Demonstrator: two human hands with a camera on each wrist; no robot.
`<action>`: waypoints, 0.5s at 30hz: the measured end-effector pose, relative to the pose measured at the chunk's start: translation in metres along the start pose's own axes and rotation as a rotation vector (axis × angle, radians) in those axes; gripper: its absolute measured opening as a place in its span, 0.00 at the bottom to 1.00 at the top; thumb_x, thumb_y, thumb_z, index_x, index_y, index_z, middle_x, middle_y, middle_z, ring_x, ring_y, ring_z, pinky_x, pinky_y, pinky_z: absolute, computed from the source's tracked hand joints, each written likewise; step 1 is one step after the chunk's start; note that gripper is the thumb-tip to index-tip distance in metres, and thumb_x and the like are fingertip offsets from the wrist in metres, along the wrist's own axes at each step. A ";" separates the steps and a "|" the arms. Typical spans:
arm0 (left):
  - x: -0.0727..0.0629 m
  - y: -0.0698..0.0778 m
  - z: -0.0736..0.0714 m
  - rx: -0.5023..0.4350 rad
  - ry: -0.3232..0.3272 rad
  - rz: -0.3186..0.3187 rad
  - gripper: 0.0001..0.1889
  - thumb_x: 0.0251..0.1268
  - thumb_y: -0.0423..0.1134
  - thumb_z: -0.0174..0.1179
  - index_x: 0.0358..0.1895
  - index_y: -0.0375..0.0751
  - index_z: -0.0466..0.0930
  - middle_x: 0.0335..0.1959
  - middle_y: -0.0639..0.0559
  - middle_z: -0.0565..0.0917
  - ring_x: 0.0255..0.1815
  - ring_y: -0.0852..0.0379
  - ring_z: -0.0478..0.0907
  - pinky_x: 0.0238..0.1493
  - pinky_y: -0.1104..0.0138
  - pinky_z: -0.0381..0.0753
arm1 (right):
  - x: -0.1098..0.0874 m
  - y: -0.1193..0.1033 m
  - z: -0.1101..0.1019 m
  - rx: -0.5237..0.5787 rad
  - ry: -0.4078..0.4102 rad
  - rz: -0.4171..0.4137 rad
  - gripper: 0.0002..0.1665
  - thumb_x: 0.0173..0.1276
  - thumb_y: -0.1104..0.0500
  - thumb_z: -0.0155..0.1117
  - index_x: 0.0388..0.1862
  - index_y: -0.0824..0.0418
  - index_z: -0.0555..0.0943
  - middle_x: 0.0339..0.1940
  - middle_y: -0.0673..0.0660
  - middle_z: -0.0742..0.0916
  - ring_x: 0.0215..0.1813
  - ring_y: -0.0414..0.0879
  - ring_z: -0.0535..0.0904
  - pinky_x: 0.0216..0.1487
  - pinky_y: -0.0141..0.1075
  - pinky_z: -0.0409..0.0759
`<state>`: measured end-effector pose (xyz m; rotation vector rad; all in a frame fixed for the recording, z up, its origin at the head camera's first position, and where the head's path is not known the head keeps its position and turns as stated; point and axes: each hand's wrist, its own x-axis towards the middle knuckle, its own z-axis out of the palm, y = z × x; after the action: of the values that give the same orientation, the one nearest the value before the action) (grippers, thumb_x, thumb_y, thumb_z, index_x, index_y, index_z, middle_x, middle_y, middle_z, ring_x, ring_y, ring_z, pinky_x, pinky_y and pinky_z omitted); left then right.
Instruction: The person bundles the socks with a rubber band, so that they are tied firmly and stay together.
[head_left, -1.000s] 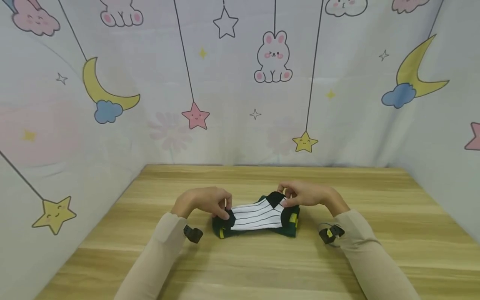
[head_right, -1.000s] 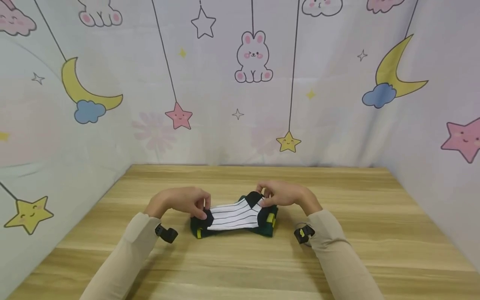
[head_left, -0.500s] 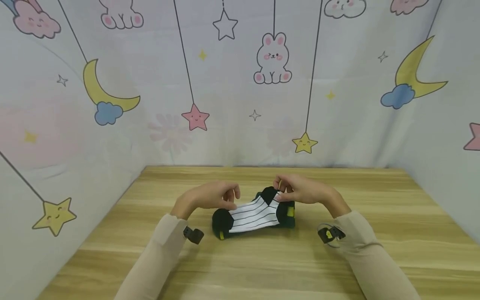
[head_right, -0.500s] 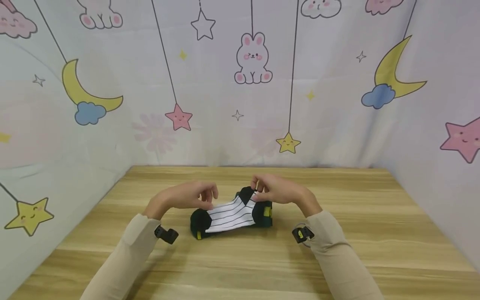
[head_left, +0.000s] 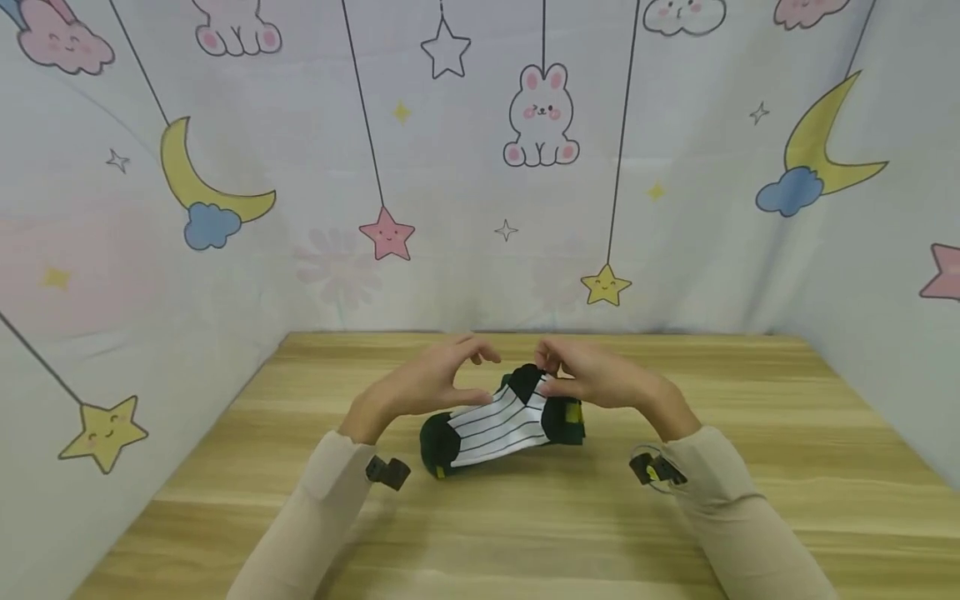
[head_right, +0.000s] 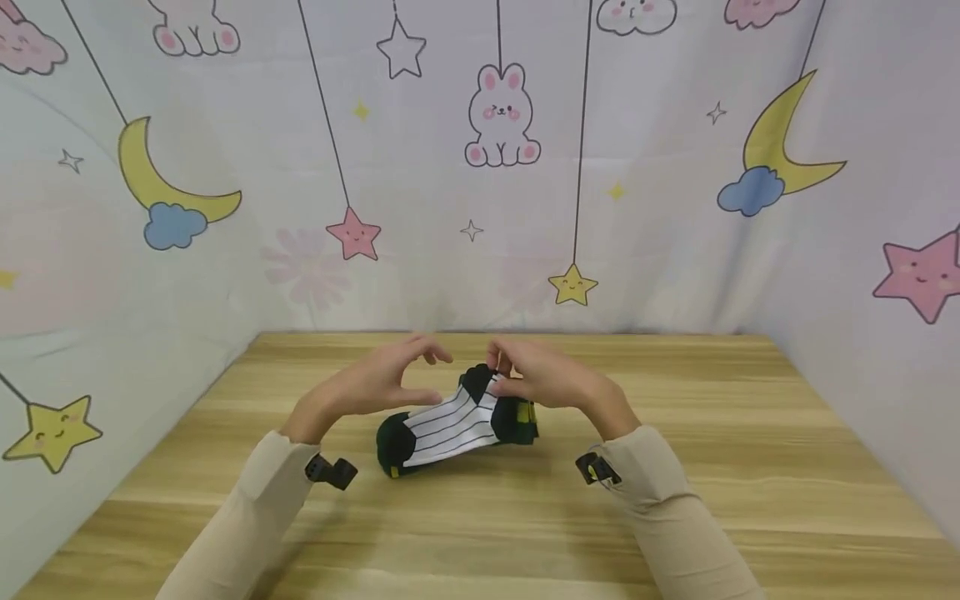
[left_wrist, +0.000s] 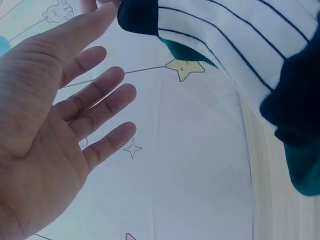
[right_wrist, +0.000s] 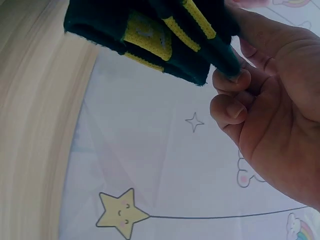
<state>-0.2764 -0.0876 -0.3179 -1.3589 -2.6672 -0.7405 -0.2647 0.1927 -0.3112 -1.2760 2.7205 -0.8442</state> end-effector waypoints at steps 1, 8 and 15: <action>0.000 0.002 0.000 -0.008 0.010 0.003 0.27 0.62 0.45 0.72 0.62 0.45 0.74 0.59 0.54 0.78 0.59 0.53 0.73 0.60 0.58 0.74 | 0.000 -0.002 0.000 -0.012 0.009 -0.005 0.13 0.70 0.60 0.67 0.46 0.59 0.72 0.42 0.51 0.81 0.46 0.44 0.80 0.47 0.44 0.79; 0.001 0.014 0.003 0.005 -0.008 0.041 0.35 0.61 0.48 0.72 0.69 0.45 0.69 0.67 0.52 0.74 0.68 0.53 0.70 0.68 0.57 0.69 | -0.001 -0.018 -0.001 -0.134 0.060 -0.010 0.13 0.70 0.57 0.68 0.46 0.55 0.74 0.41 0.47 0.82 0.46 0.41 0.80 0.47 0.40 0.80; 0.003 0.017 0.007 -0.015 -0.029 0.062 0.37 0.61 0.46 0.72 0.71 0.46 0.66 0.69 0.53 0.72 0.70 0.57 0.67 0.70 0.59 0.66 | -0.002 -0.031 0.000 -0.227 0.098 -0.061 0.13 0.69 0.57 0.70 0.44 0.54 0.73 0.40 0.46 0.82 0.45 0.40 0.80 0.44 0.38 0.80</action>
<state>-0.2645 -0.0737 -0.3165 -1.4593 -2.6335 -0.7416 -0.2417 0.1783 -0.2964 -1.3984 2.9396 -0.6319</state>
